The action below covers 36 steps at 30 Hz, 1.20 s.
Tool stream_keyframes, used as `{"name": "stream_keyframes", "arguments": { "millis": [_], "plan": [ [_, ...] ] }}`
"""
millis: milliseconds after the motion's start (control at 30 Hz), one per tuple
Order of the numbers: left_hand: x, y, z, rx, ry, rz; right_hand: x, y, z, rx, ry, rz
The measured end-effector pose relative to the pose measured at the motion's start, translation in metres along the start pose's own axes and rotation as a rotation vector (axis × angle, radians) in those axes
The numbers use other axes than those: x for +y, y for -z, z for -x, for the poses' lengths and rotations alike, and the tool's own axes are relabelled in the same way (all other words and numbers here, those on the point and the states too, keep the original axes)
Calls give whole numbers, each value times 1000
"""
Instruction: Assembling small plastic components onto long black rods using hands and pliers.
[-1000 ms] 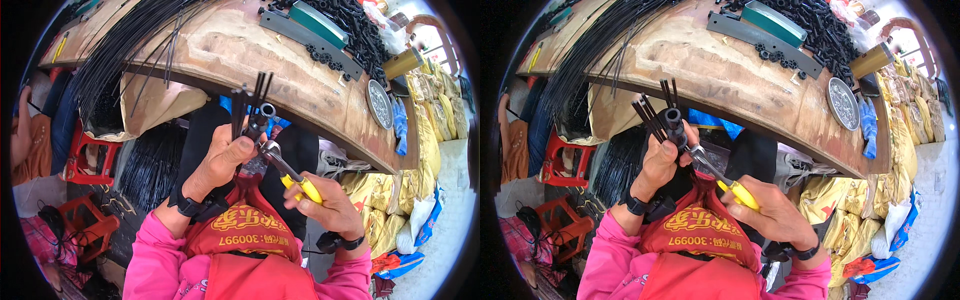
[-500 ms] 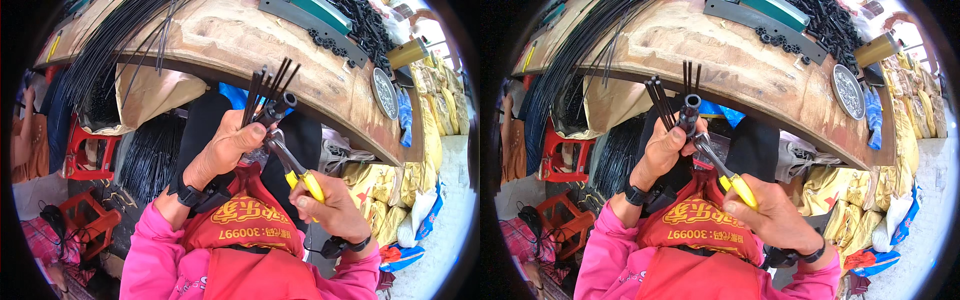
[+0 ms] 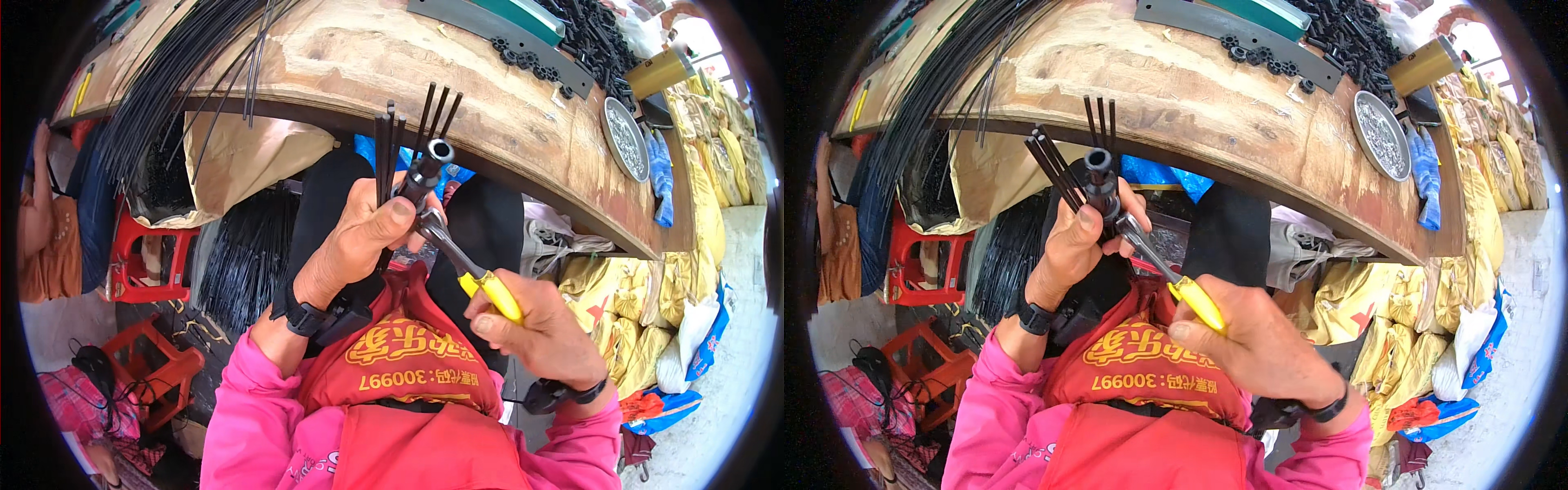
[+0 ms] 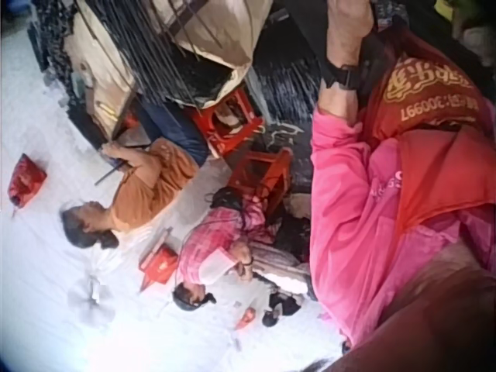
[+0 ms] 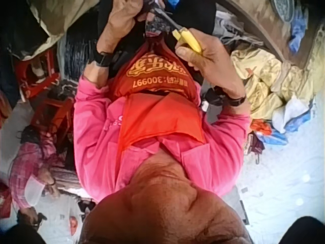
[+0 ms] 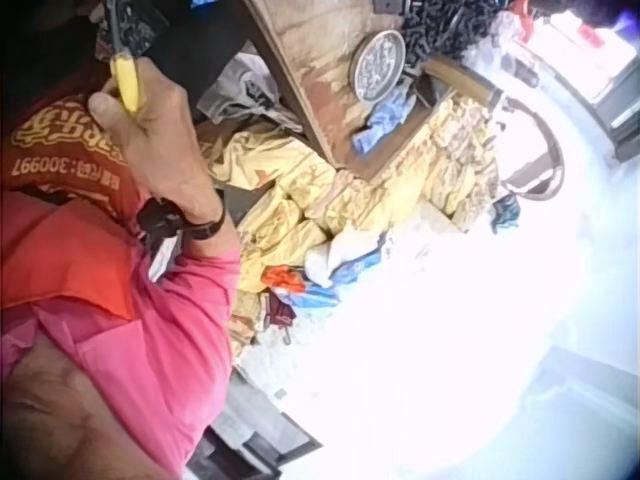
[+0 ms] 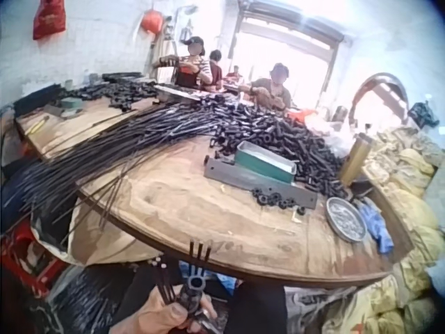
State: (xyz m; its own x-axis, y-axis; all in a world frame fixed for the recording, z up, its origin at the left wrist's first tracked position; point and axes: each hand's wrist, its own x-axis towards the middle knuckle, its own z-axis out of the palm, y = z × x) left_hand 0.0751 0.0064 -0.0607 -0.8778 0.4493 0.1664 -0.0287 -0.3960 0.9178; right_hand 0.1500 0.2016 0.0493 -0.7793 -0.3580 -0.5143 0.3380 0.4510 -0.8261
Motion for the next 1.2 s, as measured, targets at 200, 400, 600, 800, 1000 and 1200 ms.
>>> {"name": "stream_keyframes", "arguments": {
  "millis": [200,400,600,800,1000,1200],
  "plan": [
    [-1,5,-4,-68,37,23,-10,17,-8,-88,-62,26],
    [-8,0,-7,45,-56,3,6,14,-13,-34,12,-86],
    [-12,4,2,383,-92,-143,-2,54,-17,560,425,651],
    [7,-7,3,211,-364,-328,9,101,-25,855,614,1206],
    [57,-16,12,275,-520,-234,38,29,-31,495,667,382],
    [178,-32,11,126,-732,-268,108,-47,-52,-14,413,282]
  ]
}}
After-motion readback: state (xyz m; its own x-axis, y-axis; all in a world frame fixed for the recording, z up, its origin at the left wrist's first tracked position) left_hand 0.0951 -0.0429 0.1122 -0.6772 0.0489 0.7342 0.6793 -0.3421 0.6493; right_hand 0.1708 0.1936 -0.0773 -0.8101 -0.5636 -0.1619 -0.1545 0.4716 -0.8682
